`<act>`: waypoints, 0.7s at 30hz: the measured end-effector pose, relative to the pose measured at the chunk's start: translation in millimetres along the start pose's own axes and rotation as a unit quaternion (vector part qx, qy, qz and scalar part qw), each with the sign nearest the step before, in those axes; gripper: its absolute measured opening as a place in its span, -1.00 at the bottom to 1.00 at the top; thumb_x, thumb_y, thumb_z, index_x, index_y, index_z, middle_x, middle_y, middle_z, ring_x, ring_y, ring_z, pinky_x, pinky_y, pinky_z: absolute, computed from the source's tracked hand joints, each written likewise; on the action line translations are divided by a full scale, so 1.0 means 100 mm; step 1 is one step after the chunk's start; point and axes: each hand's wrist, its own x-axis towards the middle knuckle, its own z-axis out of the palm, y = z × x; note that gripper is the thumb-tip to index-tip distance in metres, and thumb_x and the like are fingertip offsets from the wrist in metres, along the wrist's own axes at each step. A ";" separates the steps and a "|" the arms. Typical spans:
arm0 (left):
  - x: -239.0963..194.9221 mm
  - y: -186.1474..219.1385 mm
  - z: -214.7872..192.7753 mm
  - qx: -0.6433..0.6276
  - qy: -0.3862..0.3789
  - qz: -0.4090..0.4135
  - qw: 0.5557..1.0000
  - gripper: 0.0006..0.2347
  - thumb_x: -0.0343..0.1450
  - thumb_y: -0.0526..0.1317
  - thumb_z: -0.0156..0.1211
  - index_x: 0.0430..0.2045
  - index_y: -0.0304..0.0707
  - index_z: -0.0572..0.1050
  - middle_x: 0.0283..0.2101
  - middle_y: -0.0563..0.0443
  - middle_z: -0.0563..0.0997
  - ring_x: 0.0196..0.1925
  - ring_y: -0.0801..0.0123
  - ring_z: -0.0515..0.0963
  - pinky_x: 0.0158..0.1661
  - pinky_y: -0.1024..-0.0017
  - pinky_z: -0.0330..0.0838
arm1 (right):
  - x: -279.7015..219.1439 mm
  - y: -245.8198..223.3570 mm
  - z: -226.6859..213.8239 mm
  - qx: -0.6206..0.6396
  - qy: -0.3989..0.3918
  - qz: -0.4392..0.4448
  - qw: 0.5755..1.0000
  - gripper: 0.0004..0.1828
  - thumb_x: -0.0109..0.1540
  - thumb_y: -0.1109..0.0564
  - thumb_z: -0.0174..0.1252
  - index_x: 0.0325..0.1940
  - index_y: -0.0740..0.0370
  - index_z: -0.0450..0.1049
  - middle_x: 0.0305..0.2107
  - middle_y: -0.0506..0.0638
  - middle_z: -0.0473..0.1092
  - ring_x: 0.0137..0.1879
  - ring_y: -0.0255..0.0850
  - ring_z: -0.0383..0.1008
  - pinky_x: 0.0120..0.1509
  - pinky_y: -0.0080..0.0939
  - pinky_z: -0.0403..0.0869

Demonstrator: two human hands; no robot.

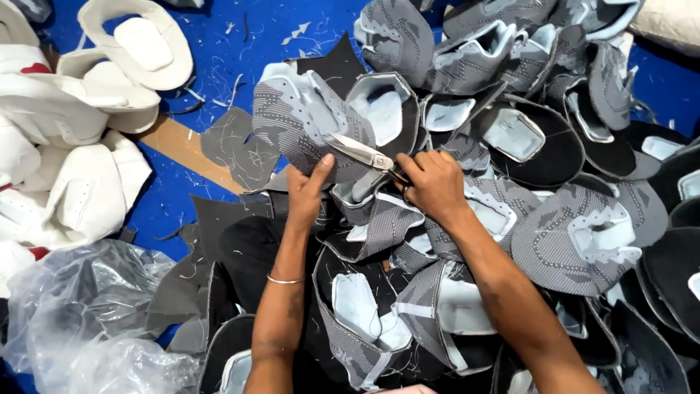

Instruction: Trim excess material from shoe uppers using a pair of scissors.

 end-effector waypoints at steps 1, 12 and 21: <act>0.01 -0.01 -0.01 -0.008 0.003 -0.006 1.000 -0.76 0.52 -0.28 0.24 -0.01 -0.50 0.54 -0.05 0.03 0.64 -0.05 0.46 0.57 0.04 0.45 0.44 | 0.01 0.00 0.01 -0.006 -0.003 0.004 1.000 -0.53 0.01 -0.02 0.48 -0.08 0.16 0.56 -0.49 -0.03 0.32 -0.31 -0.08 0.39 -0.21 -0.05 0.33; 0.08 -0.66 -0.16 -0.125 0.051 -0.028 0.991 -0.76 0.63 -0.20 0.11 -0.03 -0.50 0.53 -0.05 0.02 0.62 -0.05 0.45 0.55 0.02 0.40 0.44 | 0.00 -0.04 0.06 -0.002 -0.048 0.004 0.999 -0.48 -0.01 -0.02 0.48 -0.03 0.19 0.58 -0.51 -0.02 0.37 -0.32 -0.08 0.45 -0.20 -0.04 0.40; 0.14 -0.32 -0.12 -0.183 0.128 0.031 0.974 -0.70 0.47 -0.35 0.26 0.09 -0.39 0.42 0.05 0.03 0.56 0.06 0.41 0.53 0.13 0.38 0.39 | 0.00 -0.09 0.09 0.113 -0.065 0.039 0.991 -0.63 0.05 0.05 0.45 -0.15 0.25 0.58 -0.51 0.09 0.49 -0.37 0.01 0.53 -0.26 0.01 0.47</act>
